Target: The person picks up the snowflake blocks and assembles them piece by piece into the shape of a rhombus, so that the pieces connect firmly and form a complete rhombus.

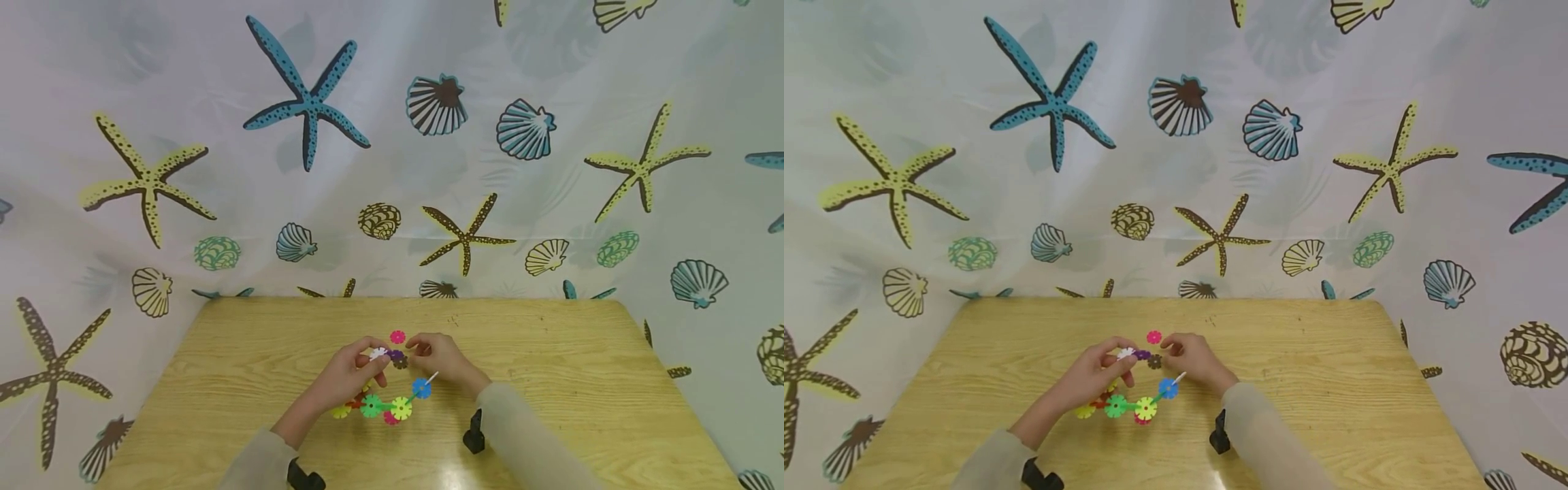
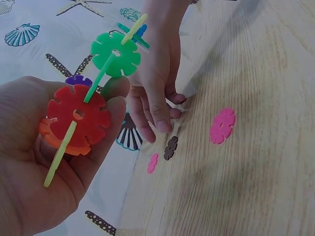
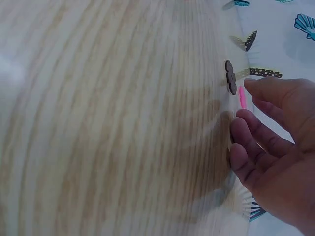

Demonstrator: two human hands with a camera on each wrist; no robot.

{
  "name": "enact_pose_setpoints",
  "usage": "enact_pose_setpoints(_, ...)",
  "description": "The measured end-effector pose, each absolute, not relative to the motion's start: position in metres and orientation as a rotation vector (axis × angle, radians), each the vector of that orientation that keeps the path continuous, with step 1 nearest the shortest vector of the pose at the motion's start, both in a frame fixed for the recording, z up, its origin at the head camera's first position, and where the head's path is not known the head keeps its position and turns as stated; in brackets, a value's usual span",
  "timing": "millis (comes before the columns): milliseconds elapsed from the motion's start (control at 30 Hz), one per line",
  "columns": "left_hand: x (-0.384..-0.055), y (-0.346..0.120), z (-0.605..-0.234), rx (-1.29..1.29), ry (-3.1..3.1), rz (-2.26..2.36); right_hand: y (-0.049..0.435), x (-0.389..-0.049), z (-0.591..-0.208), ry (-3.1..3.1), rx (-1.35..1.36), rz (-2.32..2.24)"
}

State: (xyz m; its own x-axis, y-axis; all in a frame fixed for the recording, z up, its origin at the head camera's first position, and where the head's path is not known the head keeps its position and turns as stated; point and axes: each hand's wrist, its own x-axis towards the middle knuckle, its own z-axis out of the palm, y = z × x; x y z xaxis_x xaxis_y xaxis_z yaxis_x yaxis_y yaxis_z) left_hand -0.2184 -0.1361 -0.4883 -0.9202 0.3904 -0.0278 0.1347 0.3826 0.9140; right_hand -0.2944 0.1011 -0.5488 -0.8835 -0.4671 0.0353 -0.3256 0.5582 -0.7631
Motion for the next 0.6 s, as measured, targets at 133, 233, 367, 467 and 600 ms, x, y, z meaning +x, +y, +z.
enact_pose_setpoints(133,-0.219,-0.136,-0.488,0.464,2.406,1.551,0.095,-0.293,-0.55,2.646,-0.676,-1.201)
enact_pose_setpoints(233,-0.219,-0.136,-0.488,0.464,2.402,1.548,0.092,-0.293,-0.552,2.678,-0.661,-1.164)
enact_pose_setpoints(367,-0.22,-0.137,-0.489,0.464,2.395,1.549,0.09,-0.293,-0.555,2.719,-0.645,-1.125)
enact_pose_setpoints(467,-0.22,-0.138,-0.489,0.463,2.389,1.555,0.09,-0.294,-0.558,2.744,-0.644,-1.087)
enact_pose_setpoints(600,-0.22,-0.138,-0.489,0.468,2.392,1.552,0.088,-0.295,-0.56,2.776,-0.646,-1.035)
